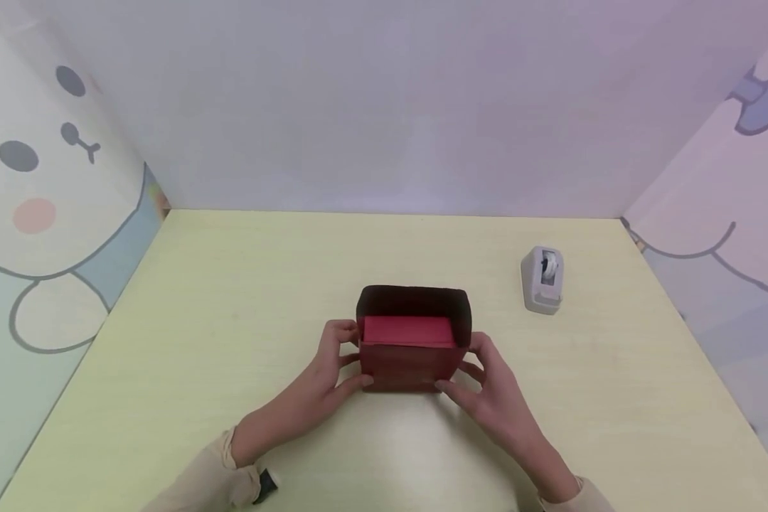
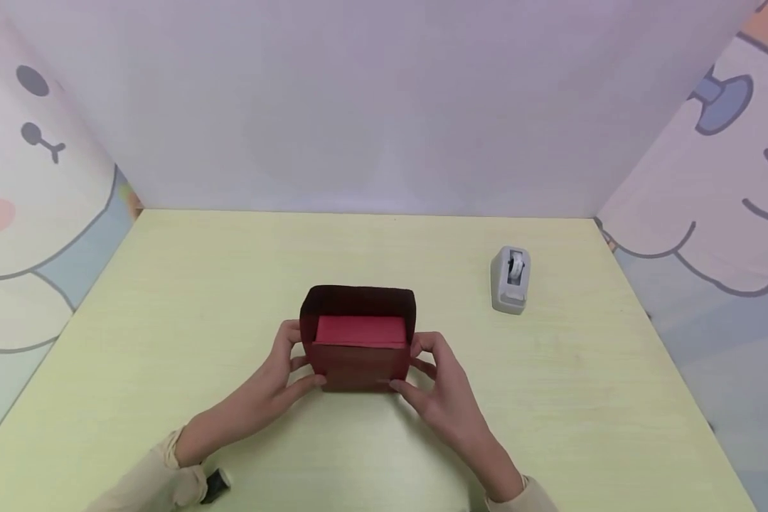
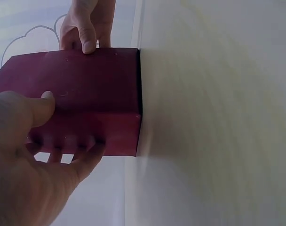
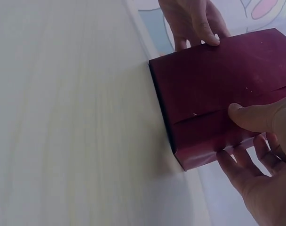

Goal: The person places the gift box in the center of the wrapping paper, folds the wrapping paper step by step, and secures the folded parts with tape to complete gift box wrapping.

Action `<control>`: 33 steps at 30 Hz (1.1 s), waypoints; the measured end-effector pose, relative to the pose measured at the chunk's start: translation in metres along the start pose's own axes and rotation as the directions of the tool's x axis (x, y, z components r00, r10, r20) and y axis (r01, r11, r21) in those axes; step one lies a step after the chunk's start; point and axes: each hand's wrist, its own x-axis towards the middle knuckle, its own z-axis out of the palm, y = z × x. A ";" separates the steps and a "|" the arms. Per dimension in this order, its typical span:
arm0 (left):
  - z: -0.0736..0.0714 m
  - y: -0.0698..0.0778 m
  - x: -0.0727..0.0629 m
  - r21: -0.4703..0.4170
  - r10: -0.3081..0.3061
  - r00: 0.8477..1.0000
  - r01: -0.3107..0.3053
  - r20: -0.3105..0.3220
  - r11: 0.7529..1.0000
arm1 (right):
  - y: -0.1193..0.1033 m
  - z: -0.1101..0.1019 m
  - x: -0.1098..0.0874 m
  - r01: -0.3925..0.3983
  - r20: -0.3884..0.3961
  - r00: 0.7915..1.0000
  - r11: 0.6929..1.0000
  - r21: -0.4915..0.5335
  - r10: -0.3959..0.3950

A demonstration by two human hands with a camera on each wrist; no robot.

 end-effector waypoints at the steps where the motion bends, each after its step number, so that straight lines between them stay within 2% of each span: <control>1: 0.001 0.000 -0.001 -0.002 0.006 1.000 -0.006 -0.003 1.000 | 0.000 0.000 0.000 0.009 0.005 1.000 1.000 0.003 -0.009; 5: 0.002 0.002 -0.003 -0.014 0.013 1.000 -0.013 -0.013 1.000 | 0.003 -0.001 -0.001 0.078 0.027 0.997 0.997 -0.002 -0.078; 8: 0.002 0.008 -0.002 -0.009 0.012 0.999 -0.012 -0.045 1.000 | 0.001 -0.003 0.001 0.128 0.035 0.991 0.992 0.003 -0.128; 11: 0.003 0.015 0.003 -0.017 0.023 0.995 -0.025 -0.093 1.000 | -0.005 -0.005 0.007 0.133 0.037 0.990 0.990 0.050 -0.135; 15: 0.008 0.025 0.015 -0.103 0.025 0.989 -0.040 -0.144 0.994 | -0.016 -0.004 0.018 0.114 0.039 0.992 0.982 0.151 -0.121; 18: 0.014 0.029 0.024 -0.171 0.018 0.981 -0.052 -0.192 0.984 | -0.020 0.001 0.025 0.076 0.042 0.995 0.976 0.203 -0.087; 23: 0.025 0.032 0.035 -0.227 -0.007 0.953 -0.065 -0.304 0.972 | -0.024 0.012 0.030 -0.031 -0.003 0.999 0.981 0.193 0.032; 28: 0.032 0.033 0.038 -0.282 -0.064 0.922 -0.050 -0.383 0.958 | -0.027 0.016 0.034 -0.162 -0.059 0.983 0.971 0.178 0.175; 33: 0.035 0.036 0.041 -0.320 -0.130 0.892 -0.018 -0.434 0.947 | -0.027 0.017 0.039 -0.198 -0.094 0.970 0.954 0.227 0.223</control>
